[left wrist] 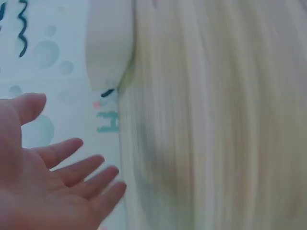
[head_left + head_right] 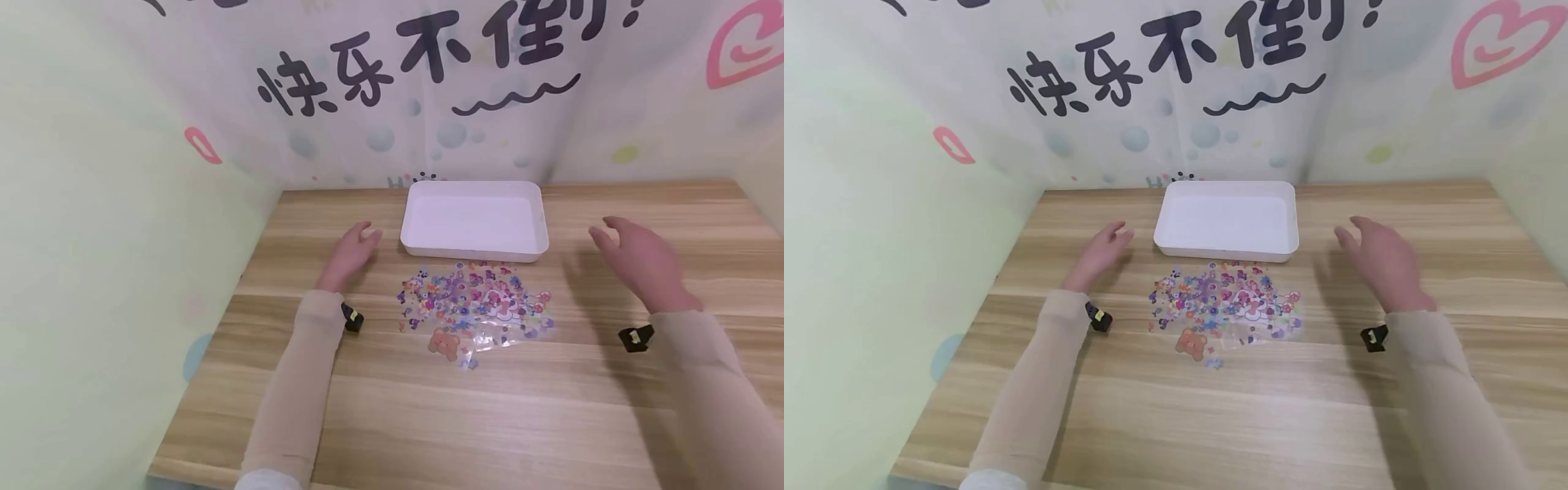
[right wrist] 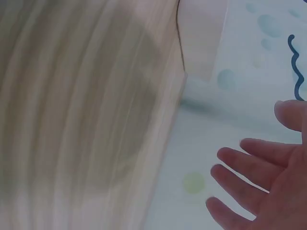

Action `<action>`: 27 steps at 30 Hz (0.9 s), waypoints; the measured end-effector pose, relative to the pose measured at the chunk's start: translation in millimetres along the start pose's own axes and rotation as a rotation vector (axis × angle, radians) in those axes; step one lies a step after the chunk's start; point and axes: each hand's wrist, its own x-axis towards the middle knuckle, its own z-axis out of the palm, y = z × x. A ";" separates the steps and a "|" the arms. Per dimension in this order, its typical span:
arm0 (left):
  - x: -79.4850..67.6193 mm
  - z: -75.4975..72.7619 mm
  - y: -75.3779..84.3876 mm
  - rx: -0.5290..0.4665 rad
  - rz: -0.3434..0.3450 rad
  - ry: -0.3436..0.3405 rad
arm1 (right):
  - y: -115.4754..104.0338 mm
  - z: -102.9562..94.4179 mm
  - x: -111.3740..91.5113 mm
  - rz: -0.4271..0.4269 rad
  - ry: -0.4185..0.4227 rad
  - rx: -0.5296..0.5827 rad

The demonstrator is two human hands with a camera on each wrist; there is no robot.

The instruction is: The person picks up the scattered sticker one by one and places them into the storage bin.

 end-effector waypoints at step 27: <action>8.7 59.3 17.8 -0.457 -0.047 -0.033 | -68.5 59.3 -17.4 -0.241 -0.188 0.072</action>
